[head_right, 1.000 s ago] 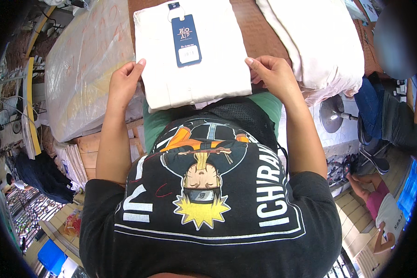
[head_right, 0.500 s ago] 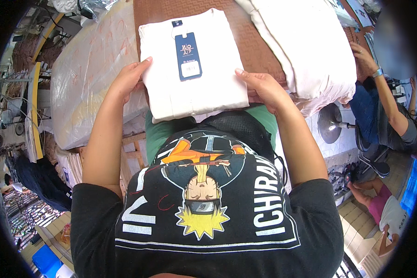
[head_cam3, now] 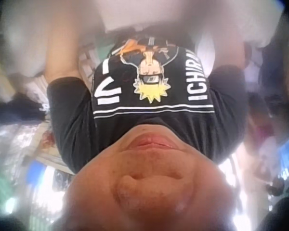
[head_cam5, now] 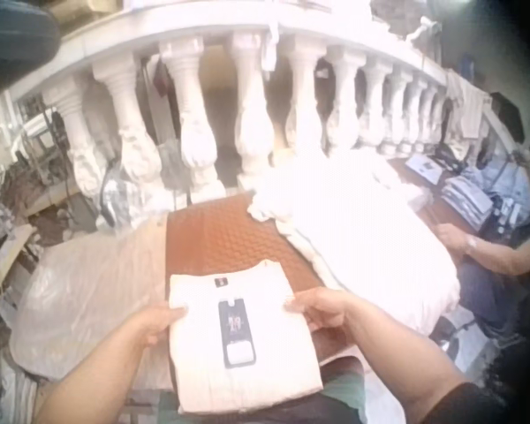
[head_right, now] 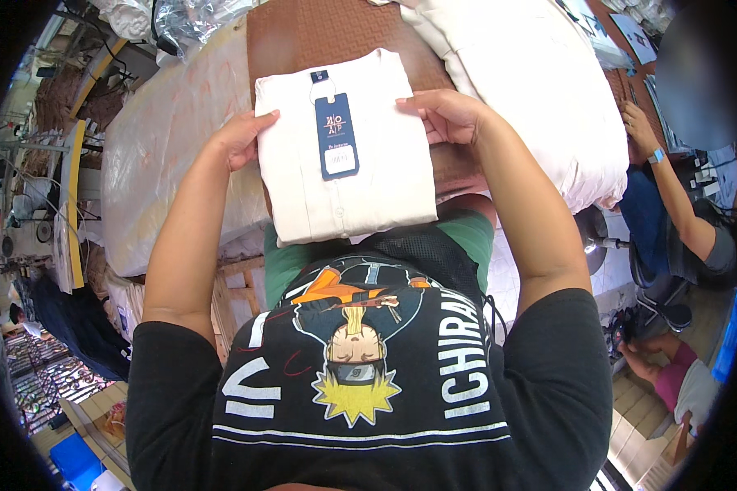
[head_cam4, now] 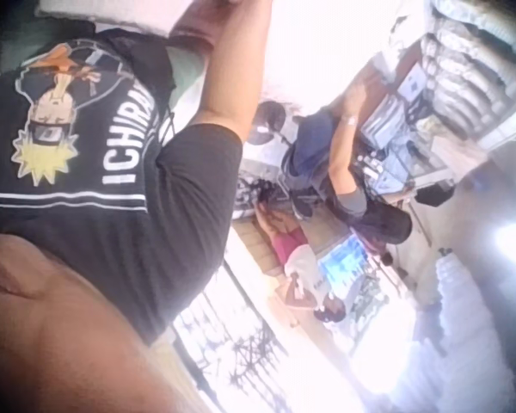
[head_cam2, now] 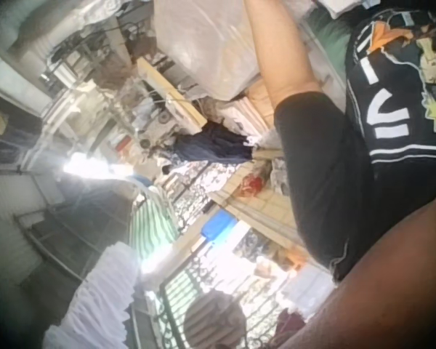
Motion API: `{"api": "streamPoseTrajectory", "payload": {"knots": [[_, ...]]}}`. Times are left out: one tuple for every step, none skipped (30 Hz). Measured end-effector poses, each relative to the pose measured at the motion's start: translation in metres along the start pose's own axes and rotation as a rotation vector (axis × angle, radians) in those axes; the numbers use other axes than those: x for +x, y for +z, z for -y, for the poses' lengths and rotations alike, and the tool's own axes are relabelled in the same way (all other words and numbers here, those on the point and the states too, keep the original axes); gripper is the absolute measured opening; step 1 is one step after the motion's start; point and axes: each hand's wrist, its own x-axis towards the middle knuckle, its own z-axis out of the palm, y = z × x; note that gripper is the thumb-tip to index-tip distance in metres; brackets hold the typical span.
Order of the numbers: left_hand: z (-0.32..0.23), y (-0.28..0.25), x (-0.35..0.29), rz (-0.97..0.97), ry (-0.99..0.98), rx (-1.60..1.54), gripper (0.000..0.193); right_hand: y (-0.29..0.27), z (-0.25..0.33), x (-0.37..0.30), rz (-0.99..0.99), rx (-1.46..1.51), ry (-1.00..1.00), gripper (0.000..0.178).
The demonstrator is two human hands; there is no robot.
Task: The person prepares a garment for packaging by smoothing the fabric, inserting a cardboard stiffener, folding the shirt, and placing it into a plastic bag.
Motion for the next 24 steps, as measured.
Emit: {"api": "streamPoseTrajectory", "payload": {"knots": [[0.000, -0.002, 0.003, 0.005, 0.019, 0.026, 0.039, -0.002, 0.002, 0.004, 0.049, -0.017, -0.013, 0.041], [0.001, -0.002, 0.005, 0.012, 0.035, 0.051, 0.039, -0.002, 0.003, 0.005, 0.050, -0.017, -0.022, 0.041], [0.001, -0.002, 0.007, 0.019, 0.050, 0.076, 0.039, 0.000, 0.004, 0.005, 0.051, -0.016, -0.031, 0.042], [0.000, -0.002, 0.009, 0.015, 0.060, 0.074, 0.040, 0.002, 0.005, 0.005, 0.051, -0.015, -0.041, 0.044], [-0.002, -0.001, 0.010, 0.015, 0.071, 0.072, 0.041, 0.002, 0.003, 0.006, 0.036, 0.009, -0.057, 0.043], [-0.005, 0.001, 0.013, 0.016, 0.081, 0.070, 0.042, 0.001, -0.001, 0.006, 0.019, 0.034, -0.074, 0.043], [-0.010, 0.001, 0.017, 0.030, 0.097, 0.111, 0.044, 0.001, -0.004, 0.006, 0.001, 0.060, -0.092, 0.043], [-0.017, -0.001, 0.021, 0.039, 0.113, 0.147, 0.045, 0.002, -0.007, 0.007, -0.018, 0.068, -0.098, 0.043], [-0.025, -0.003, 0.026, 0.050, 0.128, 0.185, 0.047, 0.004, -0.010, 0.006, -0.039, 0.078, -0.104, 0.043], [-0.036, -0.005, 0.033, 0.087, 0.137, 0.262, 0.049, 0.008, -0.013, 0.005, -0.061, 0.089, -0.110, 0.043], [-0.050, -0.008, 0.041, 0.119, 0.149, 0.337, 0.051, 0.019, -0.014, 0.002, -0.130, 0.088, -0.136, 0.041], [-0.067, -0.008, 0.049, 0.156, 0.165, 0.415, 0.053, 0.029, -0.022, 0.003, -0.219, 0.140, -0.179, 0.038], [-0.087, -0.007, 0.055, 0.240, 0.145, 0.480, 0.057, 0.042, -0.028, 0.003, -0.316, 0.202, -0.230, 0.038], [-0.104, -0.002, 0.064, 0.326, 0.165, 0.533, 0.058, 0.055, -0.036, 0.003, -0.414, 0.264, -0.283, 0.037], [-0.121, 0.005, 0.076, 0.417, 0.184, 0.587, 0.059, 0.067, -0.045, 0.002, -0.460, 0.338, -0.342, 0.038], [-0.136, 0.015, 0.087, 0.511, 0.204, 0.641, 0.060, 0.078, -0.053, 0.004, -0.500, 0.403, -0.376, 0.041], [-0.149, 0.030, 0.098, 0.544, 0.206, 0.744, 0.060, 0.086, -0.057, 0.005, -0.527, 0.449, -0.418, 0.042], [-0.160, 0.046, 0.105, 0.567, 0.208, 0.844, 0.060, 0.093, -0.059, 0.005, -0.545, 0.492, -0.458, 0.042], [-0.168, 0.060, 0.112, 0.588, 0.209, 0.943, 0.060, 0.098, -0.059, 0.005, -0.566, 0.492, -0.470, 0.041], [-0.172, 0.070, 0.120, 0.589, 0.186, 0.986, 0.060, 0.098, -0.057, 0.004, -0.586, 0.502, -0.447, 0.041], [-0.174, 0.078, 0.127, 0.587, 0.162, 1.027, 0.060, 0.097, -0.055, 0.002, -0.603, 0.511, -0.424, 0.040], [-0.174, 0.084, 0.132, 0.581, 0.139, 1.067, 0.060, 0.096, -0.053, 0.001, -0.617, 0.517, -0.400, 0.039], [-0.174, 0.090, 0.131, 0.573, 0.088, 1.085, 0.060, 0.094, -0.052, 0.000, -0.626, 0.526, -0.398, 0.039], [-0.173, 0.091, 0.134, 0.559, 0.082, 1.110, 0.059, 0.090, -0.051, -0.002, -0.631, 0.532, -0.395, 0.038]]}}
